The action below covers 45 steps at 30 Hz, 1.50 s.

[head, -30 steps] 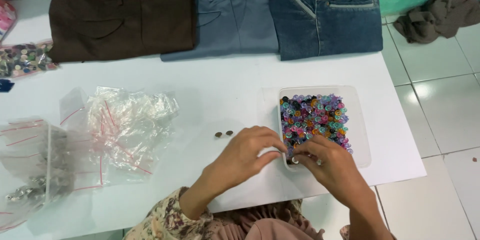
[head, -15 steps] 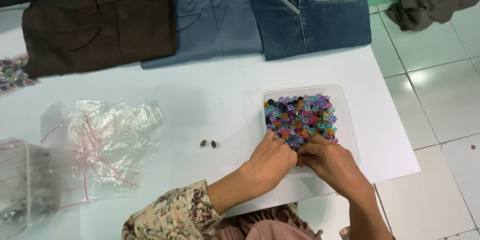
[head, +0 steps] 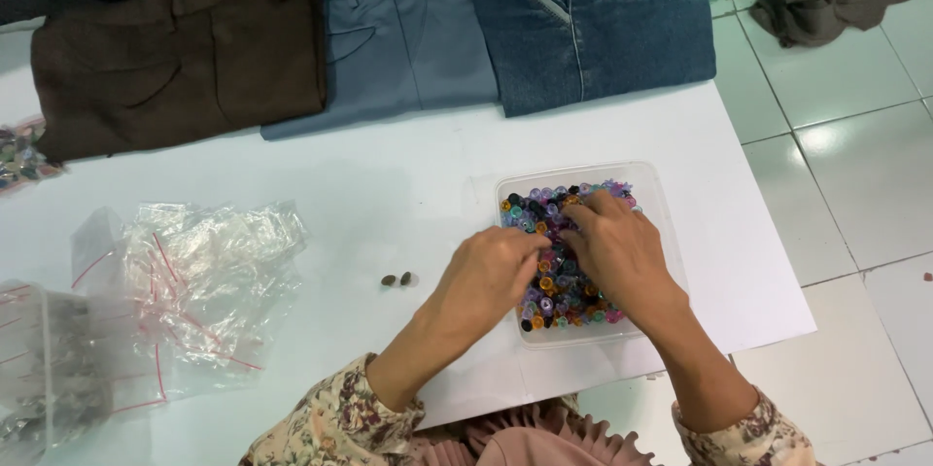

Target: Sorting small colorful buttons from a container and placing them into small plastic bags

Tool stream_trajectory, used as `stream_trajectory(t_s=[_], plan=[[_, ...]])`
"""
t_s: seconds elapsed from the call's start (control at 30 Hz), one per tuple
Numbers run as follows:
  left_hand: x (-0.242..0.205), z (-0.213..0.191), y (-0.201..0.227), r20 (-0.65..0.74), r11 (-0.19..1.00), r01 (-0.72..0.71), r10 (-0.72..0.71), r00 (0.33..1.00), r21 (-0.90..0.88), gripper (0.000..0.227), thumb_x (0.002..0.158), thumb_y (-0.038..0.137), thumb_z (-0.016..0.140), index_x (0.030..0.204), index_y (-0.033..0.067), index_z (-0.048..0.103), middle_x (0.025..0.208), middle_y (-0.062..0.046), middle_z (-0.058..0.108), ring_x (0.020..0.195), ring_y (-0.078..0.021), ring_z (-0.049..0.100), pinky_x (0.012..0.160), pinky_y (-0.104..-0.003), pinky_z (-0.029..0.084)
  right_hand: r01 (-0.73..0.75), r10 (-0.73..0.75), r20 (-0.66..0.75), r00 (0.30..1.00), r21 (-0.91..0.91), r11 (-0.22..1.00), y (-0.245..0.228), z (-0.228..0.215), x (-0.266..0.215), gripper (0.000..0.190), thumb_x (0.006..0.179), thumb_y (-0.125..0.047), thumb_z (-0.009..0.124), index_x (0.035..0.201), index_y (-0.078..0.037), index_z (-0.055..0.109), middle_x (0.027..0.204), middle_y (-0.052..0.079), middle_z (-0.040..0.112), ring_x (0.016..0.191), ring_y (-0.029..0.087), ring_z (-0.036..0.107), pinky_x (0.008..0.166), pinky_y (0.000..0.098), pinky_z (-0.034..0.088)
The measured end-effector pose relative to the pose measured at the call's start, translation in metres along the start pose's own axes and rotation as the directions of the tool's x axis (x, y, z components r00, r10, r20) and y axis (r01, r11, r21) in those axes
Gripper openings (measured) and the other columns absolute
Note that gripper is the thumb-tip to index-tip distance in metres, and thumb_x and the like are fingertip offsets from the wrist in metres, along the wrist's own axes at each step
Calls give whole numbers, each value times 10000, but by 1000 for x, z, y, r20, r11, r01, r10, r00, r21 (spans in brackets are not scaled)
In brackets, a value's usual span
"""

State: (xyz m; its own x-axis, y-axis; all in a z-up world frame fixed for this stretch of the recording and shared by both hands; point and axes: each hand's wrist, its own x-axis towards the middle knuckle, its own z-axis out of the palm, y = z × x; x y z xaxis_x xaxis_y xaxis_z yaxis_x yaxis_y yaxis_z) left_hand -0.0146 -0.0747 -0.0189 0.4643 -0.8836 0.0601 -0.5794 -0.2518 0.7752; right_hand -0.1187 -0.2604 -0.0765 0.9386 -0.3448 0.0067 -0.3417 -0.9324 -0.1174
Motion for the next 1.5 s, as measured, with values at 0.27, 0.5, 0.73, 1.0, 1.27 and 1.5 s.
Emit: stream_trajectory(t_s=[0.27, 0.5, 0.73, 1.0, 1.27, 1.5], plan=[[-4, -23, -6, -71, 915, 183, -222, 972, -361, 244, 973, 44, 610, 1154, 2, 769, 859, -209, 773, 707, -221, 726, 588, -286, 578, 68, -70, 146, 987, 19, 998, -1, 6, -9, 129, 933, -247, 660, 926, -183, 772, 883, 21, 635, 890, 243, 663, 714, 378, 551], [-3, -21, -13, -108, 900, 186, -246, 963, -394, 243, 971, 19, 614, 1157, -6, 767, 858, -234, 771, 662, -237, 729, 563, -281, 582, 6, -83, 405, 911, 187, 982, -11, -41, -18, 175, 952, -168, 623, 938, -108, 786, 884, 87, 732, 851, 311, 725, 705, 438, 568], [-3, -10, -29, -109, 896, 151, -214, 971, -417, 244, 978, 15, 610, 1161, 13, 772, 831, -213, 765, 596, -134, 639, 492, -243, 525, -132, -40, 596, 802, 242, 961, -28, -98, -18, 219, 977, -195, 592, 970, -93, 785, 914, 80, 753, 845, 300, 734, 710, 419, 556], [-3, -8, -33, -117, 895, 124, -191, 975, -428, 246, 974, -5, 609, 1162, 5, 766, 837, -207, 769, 590, -110, 622, 481, -217, 510, -53, 21, 513, 858, 47, 998, -15, -88, -15, 173, 948, -240, 673, 1063, -191, 791, 918, -10, 750, 891, 217, 749, 823, 369, 561], [-4, -10, -32, -116, 884, 119, -191, 975, -452, 247, 974, -4, 609, 1161, 5, 768, 852, -213, 774, 595, -119, 637, 478, -220, 511, 33, -42, 392, 919, 29, 999, -22, -45, -5, 178, 925, -263, 711, 1092, -223, 758, 931, -15, 731, 963, 209, 718, 824, 383, 532], [-3, -10, -36, -96, 877, 112, -177, 980, -467, 252, 984, 0, 594, 1175, -17, 757, 902, -231, 777, 650, -183, 705, 514, -244, 546, -250, 148, 356, 923, 260, 933, -34, -108, -6, 209, 957, -199, 695, 1129, -128, 789, 952, 108, 783, 865, 257, 766, 817, 358, 578]])
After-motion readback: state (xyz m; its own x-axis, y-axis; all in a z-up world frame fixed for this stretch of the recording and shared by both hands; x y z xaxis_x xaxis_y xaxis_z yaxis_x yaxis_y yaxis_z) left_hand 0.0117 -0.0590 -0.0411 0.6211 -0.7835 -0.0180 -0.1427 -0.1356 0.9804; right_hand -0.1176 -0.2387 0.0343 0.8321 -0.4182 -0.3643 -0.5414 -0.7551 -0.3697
